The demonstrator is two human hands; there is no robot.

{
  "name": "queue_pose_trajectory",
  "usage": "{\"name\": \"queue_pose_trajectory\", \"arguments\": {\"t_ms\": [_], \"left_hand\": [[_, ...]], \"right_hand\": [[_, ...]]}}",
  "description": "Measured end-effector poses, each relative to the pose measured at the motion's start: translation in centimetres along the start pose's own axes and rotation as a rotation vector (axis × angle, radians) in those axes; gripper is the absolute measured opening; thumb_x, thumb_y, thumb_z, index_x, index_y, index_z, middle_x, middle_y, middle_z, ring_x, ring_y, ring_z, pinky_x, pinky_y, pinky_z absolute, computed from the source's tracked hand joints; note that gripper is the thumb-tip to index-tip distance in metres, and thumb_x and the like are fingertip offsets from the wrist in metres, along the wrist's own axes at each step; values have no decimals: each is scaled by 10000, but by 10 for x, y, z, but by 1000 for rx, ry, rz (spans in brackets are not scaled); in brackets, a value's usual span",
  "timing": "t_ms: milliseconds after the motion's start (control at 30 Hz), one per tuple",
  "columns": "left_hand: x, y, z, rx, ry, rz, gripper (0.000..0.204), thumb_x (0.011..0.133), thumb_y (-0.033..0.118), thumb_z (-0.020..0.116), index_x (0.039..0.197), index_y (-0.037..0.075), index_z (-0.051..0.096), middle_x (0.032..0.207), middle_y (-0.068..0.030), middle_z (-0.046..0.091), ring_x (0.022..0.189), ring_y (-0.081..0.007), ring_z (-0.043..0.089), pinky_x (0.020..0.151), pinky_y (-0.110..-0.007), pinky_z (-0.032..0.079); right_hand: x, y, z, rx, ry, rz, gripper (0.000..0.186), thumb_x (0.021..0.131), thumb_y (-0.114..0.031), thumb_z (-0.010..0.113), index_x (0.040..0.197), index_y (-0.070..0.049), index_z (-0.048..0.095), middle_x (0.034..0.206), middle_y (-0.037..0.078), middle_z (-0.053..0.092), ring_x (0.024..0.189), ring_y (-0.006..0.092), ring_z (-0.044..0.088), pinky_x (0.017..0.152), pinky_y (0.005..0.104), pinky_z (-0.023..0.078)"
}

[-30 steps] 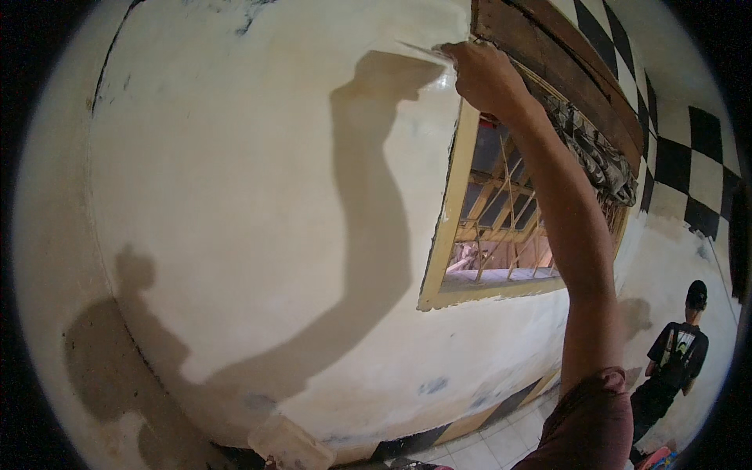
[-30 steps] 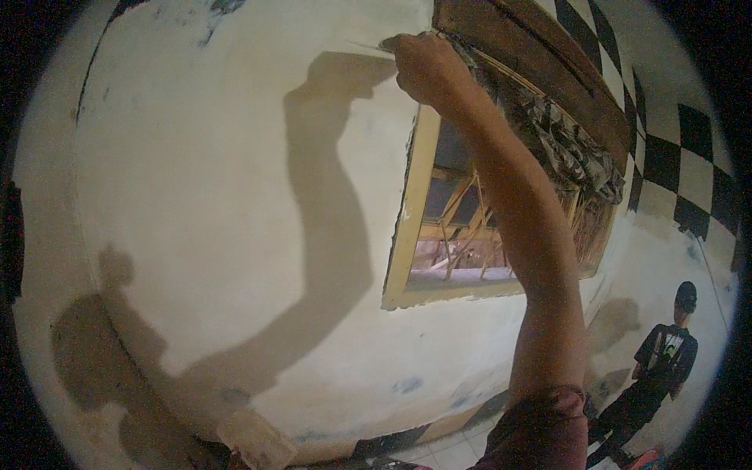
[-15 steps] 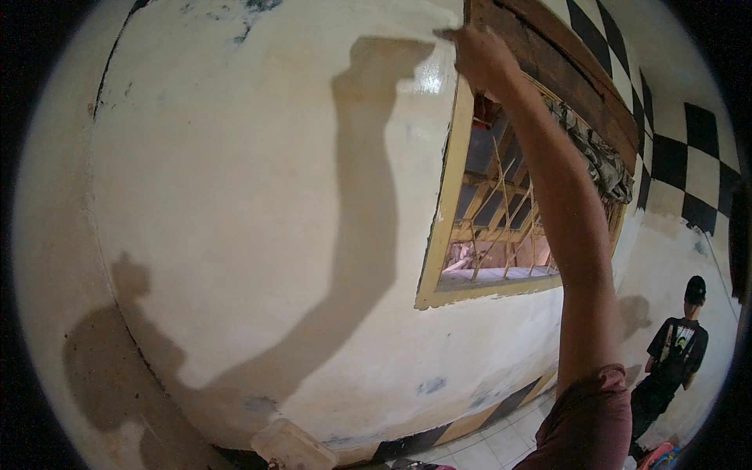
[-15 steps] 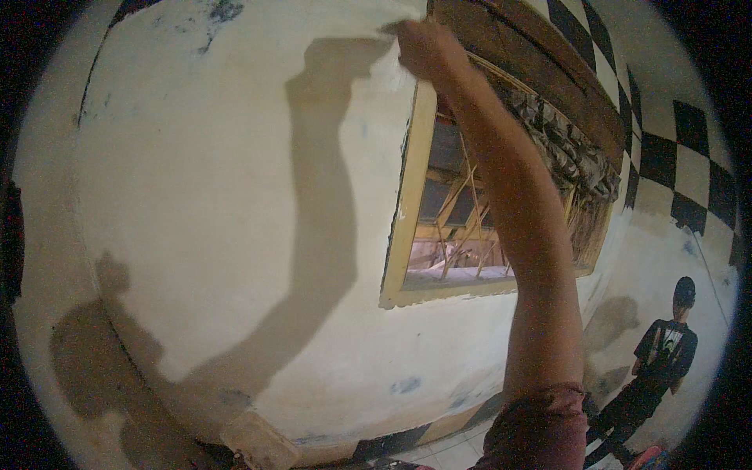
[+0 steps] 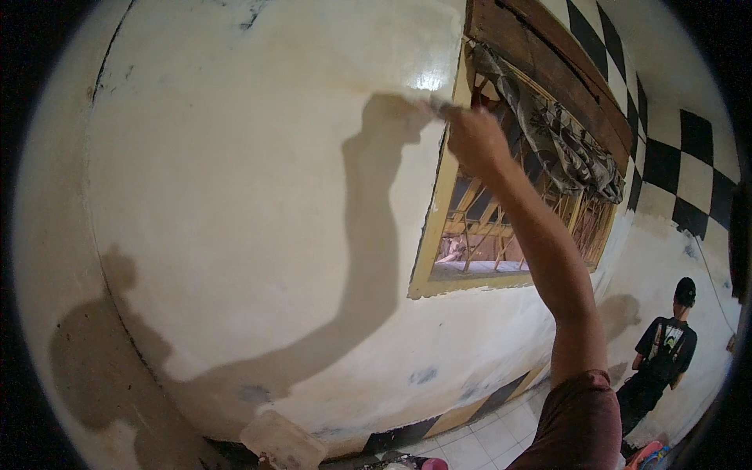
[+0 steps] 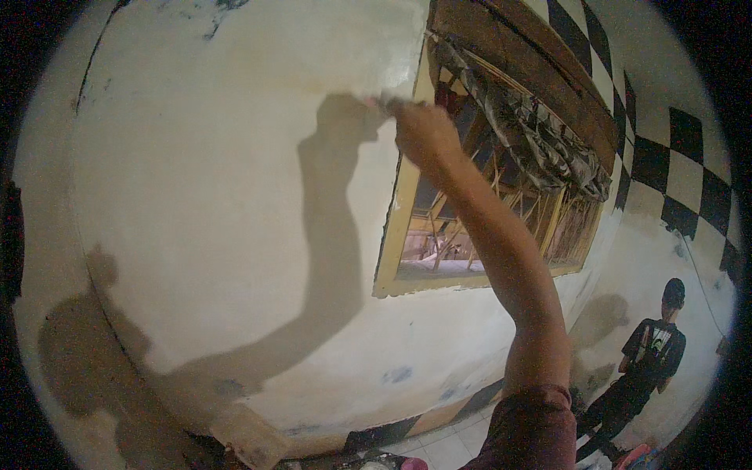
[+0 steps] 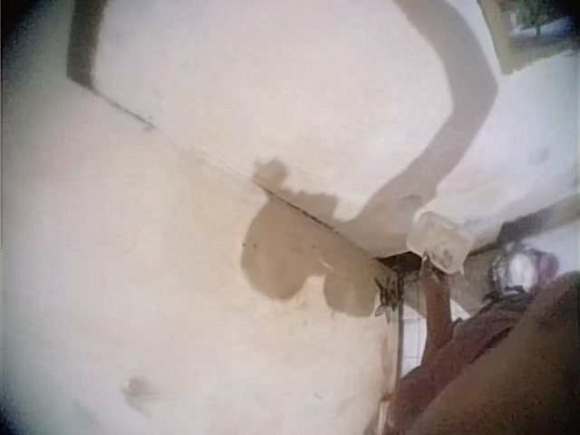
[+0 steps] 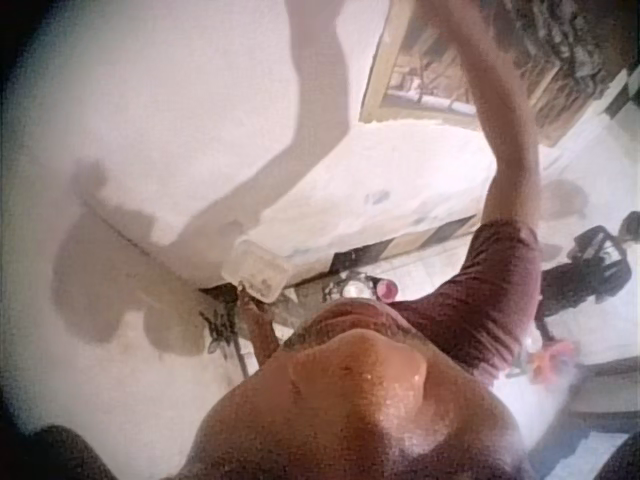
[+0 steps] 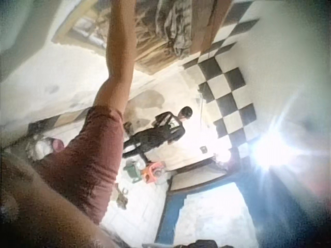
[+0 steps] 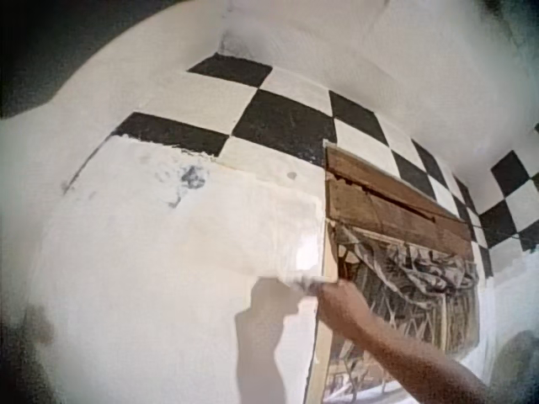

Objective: The person applies white putty to an interior wall using a putty knife. They repeatedly scoop the material from a plastic container and spread it in thin layers over various spots on the wall surface.

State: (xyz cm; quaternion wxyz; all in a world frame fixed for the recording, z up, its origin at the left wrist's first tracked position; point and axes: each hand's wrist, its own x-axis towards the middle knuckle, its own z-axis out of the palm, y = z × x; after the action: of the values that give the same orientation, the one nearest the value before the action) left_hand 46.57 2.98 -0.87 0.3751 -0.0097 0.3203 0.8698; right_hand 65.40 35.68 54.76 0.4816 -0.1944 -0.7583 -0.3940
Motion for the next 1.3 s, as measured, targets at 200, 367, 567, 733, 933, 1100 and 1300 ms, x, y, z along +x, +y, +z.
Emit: {"name": "queue_pose_trajectory", "arguments": {"t_ms": [200,367,567,733,933,1100,1300], "left_hand": [[-5,0,0,17,10,3,425,922,270,557,1225,-22,494,1151,-160,581,1041,-305,567,878,-474,499],[-2,-6,5,31,12,-8,435,920,277,559,1232,-18,489,1158,-166,575,1050,-309,562,884,-480,497],[7,-6,-19,54,34,88,446,918,285,562,1240,-14,482,1167,-173,568,1062,-314,556,890,-488,495],[8,-9,-18,9,-48,127,434,914,290,561,1212,-20,500,1138,-168,579,1052,-309,562,886,-466,500],[-3,-4,-1,40,-11,35,406,919,278,559,1192,-19,517,1117,-146,593,1026,-283,573,860,-435,504],[-4,-2,7,59,27,12,384,923,269,557,1176,-18,531,1101,-129,604,1004,-262,583,837,-409,508],[-10,7,21,67,85,18,358,927,258,555,1156,-17,547,1081,-108,618,978,-237,594,811,-378,513]], "right_hand": [[136,45,-30,-325,125,15,288,734,-27,596,1016,-25,653,877,229,657,844,368,654,743,438,542],[182,72,-32,-822,-80,-241,164,798,-127,575,880,-44,690,949,170,665,879,286,652,700,414,524],[19,-23,8,-71,-81,7,347,800,-81,525,1134,-87,618,846,206,651,833,381,646,739,485,516],[3,-28,-19,21,55,93,333,751,-29,533,1075,-38,607,853,219,662,780,387,659,745,466,527],[78,13,5,-184,357,-79,182,779,-43,538,927,0,636,781,192,657,741,374,659,670,448,545],[114,26,18,-162,425,-60,190,754,-35,551,926,-42,631,782,211,650,785,379,647,677,473,520],[51,-23,53,-139,307,-119,196,763,-31,512,922,-42,627,813,174,646,709,372,644,678,448,535]]}}
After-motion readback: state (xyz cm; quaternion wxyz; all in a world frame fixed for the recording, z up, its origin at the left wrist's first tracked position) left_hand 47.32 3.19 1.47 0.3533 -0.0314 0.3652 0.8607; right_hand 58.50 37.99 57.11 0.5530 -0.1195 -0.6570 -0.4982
